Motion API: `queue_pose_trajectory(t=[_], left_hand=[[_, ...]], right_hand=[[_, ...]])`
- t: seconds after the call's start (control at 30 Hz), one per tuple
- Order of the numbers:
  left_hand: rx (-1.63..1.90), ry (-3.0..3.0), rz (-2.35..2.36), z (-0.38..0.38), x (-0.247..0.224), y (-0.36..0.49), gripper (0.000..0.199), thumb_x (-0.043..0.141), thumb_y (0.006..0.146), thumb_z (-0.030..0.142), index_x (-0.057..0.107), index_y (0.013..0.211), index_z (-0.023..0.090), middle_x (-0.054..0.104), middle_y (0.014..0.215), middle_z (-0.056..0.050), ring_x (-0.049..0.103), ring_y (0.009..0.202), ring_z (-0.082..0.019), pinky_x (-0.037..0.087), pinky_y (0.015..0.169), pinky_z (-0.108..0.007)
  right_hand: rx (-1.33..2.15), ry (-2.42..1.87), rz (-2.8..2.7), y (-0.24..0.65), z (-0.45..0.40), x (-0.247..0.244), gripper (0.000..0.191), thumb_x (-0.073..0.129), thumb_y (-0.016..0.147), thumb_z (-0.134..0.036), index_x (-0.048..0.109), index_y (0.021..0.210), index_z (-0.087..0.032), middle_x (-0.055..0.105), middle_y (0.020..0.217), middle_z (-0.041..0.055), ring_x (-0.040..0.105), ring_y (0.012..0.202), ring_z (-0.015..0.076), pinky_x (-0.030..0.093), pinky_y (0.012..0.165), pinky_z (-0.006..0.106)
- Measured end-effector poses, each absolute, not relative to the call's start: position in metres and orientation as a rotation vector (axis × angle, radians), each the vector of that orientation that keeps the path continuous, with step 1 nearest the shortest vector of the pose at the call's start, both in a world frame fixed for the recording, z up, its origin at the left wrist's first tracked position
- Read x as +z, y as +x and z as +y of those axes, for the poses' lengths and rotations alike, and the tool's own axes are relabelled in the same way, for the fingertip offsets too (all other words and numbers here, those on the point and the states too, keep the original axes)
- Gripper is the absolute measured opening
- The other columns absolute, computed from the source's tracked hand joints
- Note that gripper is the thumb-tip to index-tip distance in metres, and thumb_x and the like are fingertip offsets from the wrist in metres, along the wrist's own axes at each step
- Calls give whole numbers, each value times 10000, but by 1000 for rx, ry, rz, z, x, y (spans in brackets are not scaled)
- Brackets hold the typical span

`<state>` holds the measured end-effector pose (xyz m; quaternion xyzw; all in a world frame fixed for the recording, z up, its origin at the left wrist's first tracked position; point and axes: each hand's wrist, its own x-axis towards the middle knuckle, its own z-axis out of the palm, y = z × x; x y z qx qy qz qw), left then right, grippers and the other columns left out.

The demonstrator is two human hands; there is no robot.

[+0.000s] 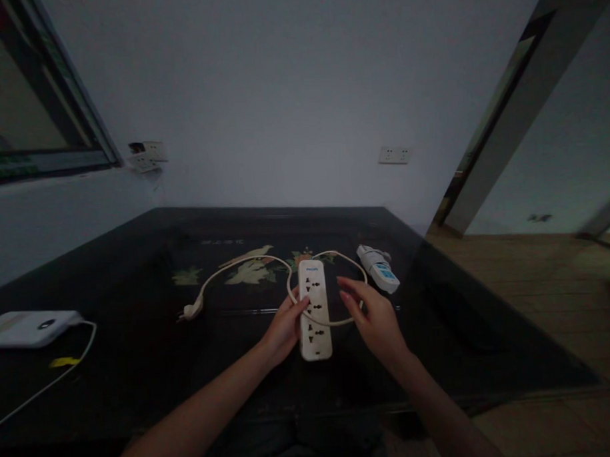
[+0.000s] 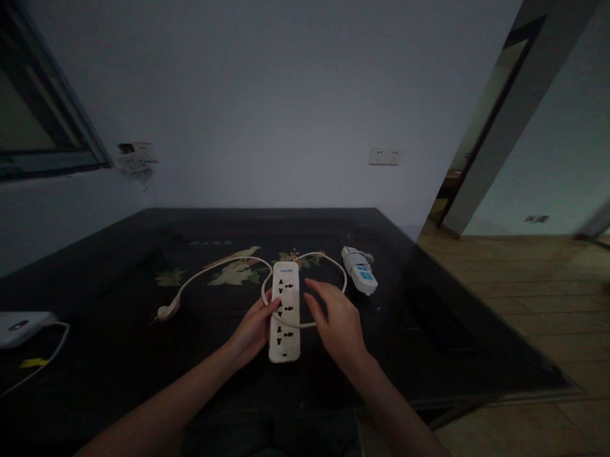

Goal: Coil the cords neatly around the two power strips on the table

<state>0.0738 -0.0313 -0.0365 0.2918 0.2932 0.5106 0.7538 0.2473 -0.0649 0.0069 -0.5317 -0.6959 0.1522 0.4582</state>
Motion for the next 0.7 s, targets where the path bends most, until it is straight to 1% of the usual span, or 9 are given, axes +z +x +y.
queue_pose_trajectory(t=[0.07,0.1,0.17,0.23,0.33,0.43,0.5,0.6,0.7], left_hand=[[1119,661,665,-31,-35,74,446,684,760,179,566,1190,179,707,993,-70,662,798,-177,495,751,-280],[1115,671,668,-32,-34,74,464,688,754,179,562,1201,180,706,1000,-72,663,803,-181,493,746,-279],[1084,696,663,-32,-32,73,510,702,741,180,548,1227,182,706,1001,-76,662,806,-190,490,736,-280],[1053,728,651,-32,-30,73,547,714,732,189,535,1248,187,700,1012,-78,658,826,-200,486,742,-288],[1077,770,649,-32,-33,72,577,715,728,187,511,1268,214,659,1108,-76,632,925,-215,477,801,-306],[1104,804,764,-32,-43,68,598,713,733,204,478,1283,218,565,1223,-97,579,1053,-238,452,889,-338],[1092,871,888,-32,-51,63,644,737,715,233,458,1295,202,493,1282,-125,513,1159,-272,410,965,-372],[1185,1036,1009,-32,-57,52,826,809,617,245,406,1337,204,312,1428,-150,328,1329,-327,309,1069,-414],[1327,1282,1066,-32,-49,38,953,838,557,234,357,1379,220,166,1516,-130,140,1415,-314,158,1142,-425]], right_hand=[[631,-1286,-1537,247,-41,6,358,576,838,-361,620,1151,-194,689,1074,107,645,980,242,499,871,414],[820,-1234,-1463,244,-29,2,346,627,794,-369,646,1085,-181,705,1021,105,652,956,242,498,865,409],[991,-1159,-1443,234,-10,-9,304,662,746,-410,680,931,-169,731,894,82,677,861,236,528,792,388],[1091,-1097,-1419,224,-1,-18,312,671,719,-449,676,842,-161,736,816,68,689,775,229,546,714,370],[1156,-1027,-1312,216,3,-19,339,678,707,-466,657,840,-155,734,795,62,687,701,212,547,660,345],[1142,-971,-1178,221,8,-8,353,697,696,-452,637,895,-167,730,820,53,683,711,205,541,649,323],[1117,-930,-1092,225,14,1,382,709,681,-450,619,933,-177,727,845,49,681,750,211,541,657,320],[1072,-865,-984,227,23,13,417,708,669,-470,597,955,-187,722,891,50,674,805,217,542,675,321],[1049,-813,-924,224,24,23,415,715,660,-473,602,939,-187,719,903,47,666,816,209,539,688,312]])
